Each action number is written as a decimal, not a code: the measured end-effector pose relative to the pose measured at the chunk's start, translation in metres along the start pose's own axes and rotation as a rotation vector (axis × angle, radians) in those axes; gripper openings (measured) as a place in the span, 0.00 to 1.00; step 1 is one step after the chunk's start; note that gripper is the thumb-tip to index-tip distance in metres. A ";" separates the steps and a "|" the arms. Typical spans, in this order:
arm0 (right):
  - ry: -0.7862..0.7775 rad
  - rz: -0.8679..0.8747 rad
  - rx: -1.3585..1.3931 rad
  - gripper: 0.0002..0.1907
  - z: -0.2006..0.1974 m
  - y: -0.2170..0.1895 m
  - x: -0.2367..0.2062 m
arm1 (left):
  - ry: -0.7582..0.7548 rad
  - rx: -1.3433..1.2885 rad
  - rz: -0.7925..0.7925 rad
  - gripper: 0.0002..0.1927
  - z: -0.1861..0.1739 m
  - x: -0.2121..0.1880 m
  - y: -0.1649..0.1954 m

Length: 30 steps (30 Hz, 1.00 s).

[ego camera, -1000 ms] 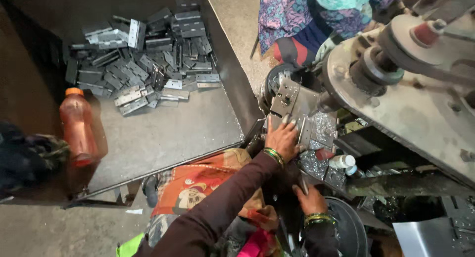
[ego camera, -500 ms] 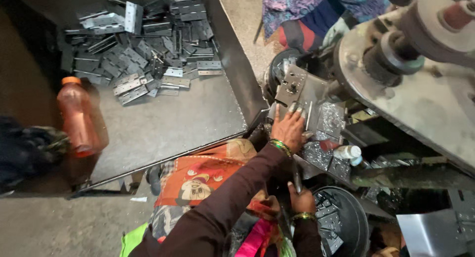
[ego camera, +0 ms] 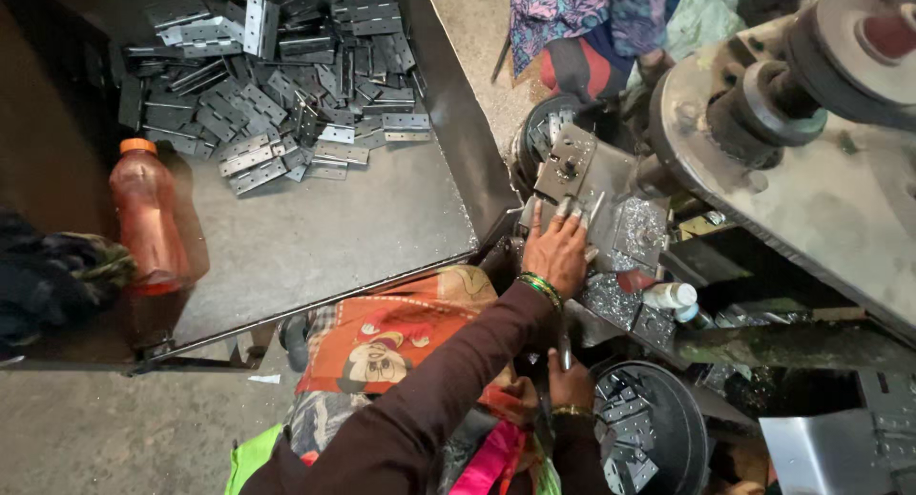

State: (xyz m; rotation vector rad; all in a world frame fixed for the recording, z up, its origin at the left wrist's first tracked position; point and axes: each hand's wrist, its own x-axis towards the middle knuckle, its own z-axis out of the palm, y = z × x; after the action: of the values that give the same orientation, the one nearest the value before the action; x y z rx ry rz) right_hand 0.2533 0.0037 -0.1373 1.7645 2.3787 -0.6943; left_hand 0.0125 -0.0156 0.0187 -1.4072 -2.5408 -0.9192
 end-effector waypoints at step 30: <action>0.068 -0.034 -0.003 0.35 -0.039 0.002 0.004 | 0.026 0.074 -0.065 0.13 0.058 0.050 -0.012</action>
State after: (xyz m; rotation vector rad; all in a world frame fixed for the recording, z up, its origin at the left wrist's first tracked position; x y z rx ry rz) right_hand 0.2615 0.0241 -0.1042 1.7780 2.4579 -0.6451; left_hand -0.0141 0.0484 -0.0164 -1.2915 -2.5864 -0.8385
